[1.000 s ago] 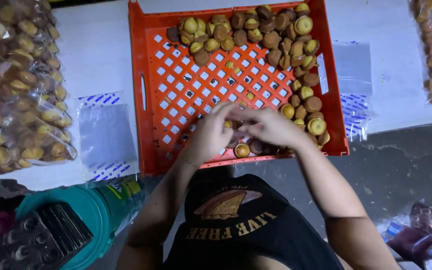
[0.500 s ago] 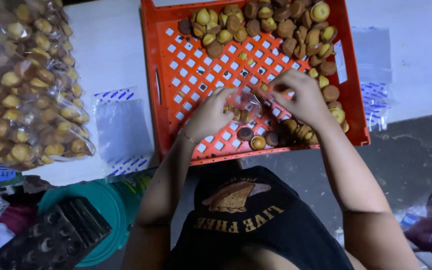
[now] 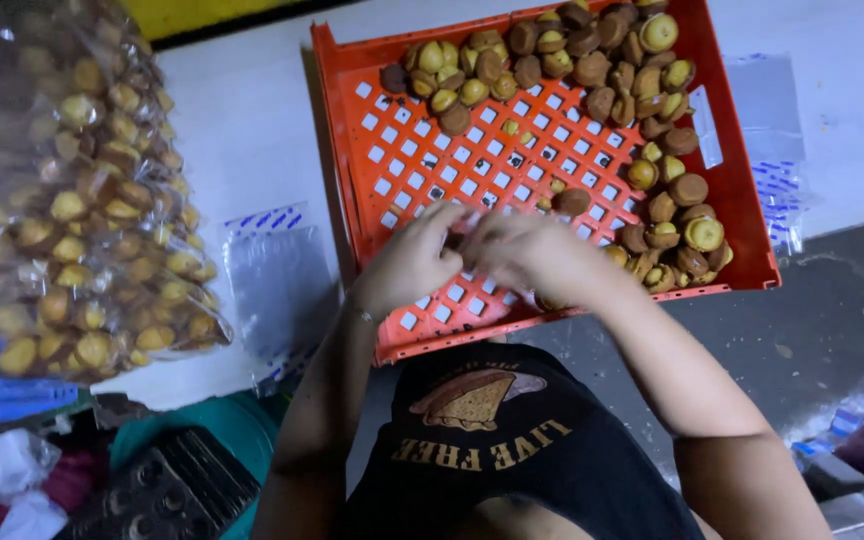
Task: The person is sitting at a low station, picking up small, round baked goods from a large red plastic crate and placing them into clear plastic bags for packaging.
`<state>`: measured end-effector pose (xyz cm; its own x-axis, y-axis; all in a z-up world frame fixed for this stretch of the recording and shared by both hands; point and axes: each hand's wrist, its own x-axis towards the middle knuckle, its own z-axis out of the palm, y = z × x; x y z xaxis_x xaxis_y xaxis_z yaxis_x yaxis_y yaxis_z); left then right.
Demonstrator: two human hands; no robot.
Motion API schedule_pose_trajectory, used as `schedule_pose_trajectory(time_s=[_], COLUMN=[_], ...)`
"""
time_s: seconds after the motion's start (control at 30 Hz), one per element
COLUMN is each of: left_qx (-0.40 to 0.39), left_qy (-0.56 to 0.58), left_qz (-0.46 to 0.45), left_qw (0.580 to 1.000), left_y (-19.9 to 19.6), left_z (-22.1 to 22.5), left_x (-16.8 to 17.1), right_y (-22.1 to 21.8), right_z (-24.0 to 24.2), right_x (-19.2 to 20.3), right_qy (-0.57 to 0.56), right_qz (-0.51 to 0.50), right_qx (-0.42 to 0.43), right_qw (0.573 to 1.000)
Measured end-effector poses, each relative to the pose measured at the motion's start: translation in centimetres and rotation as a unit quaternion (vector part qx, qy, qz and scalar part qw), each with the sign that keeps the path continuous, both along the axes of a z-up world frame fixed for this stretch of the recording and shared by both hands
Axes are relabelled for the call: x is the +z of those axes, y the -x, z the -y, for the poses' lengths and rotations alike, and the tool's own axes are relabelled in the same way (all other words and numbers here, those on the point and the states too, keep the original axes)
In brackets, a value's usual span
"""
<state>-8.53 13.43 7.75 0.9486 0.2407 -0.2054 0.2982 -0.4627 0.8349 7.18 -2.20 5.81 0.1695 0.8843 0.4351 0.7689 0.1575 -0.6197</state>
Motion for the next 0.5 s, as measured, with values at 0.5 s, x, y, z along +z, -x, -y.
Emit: schedule_pose_trajectory(time_s=[0.5], left_qx=[-0.048], left_qy=[0.021], left_qz=[0.042], left_qw=[0.998], left_y=[4.0], left_z=[-3.8], left_x=[2.6], right_y=[-7.2], right_z=[4.4], right_x=[-11.6], right_qy=[0.107], right_qz=[0.137], right_qx=[-0.304], right_qw=[0.937])
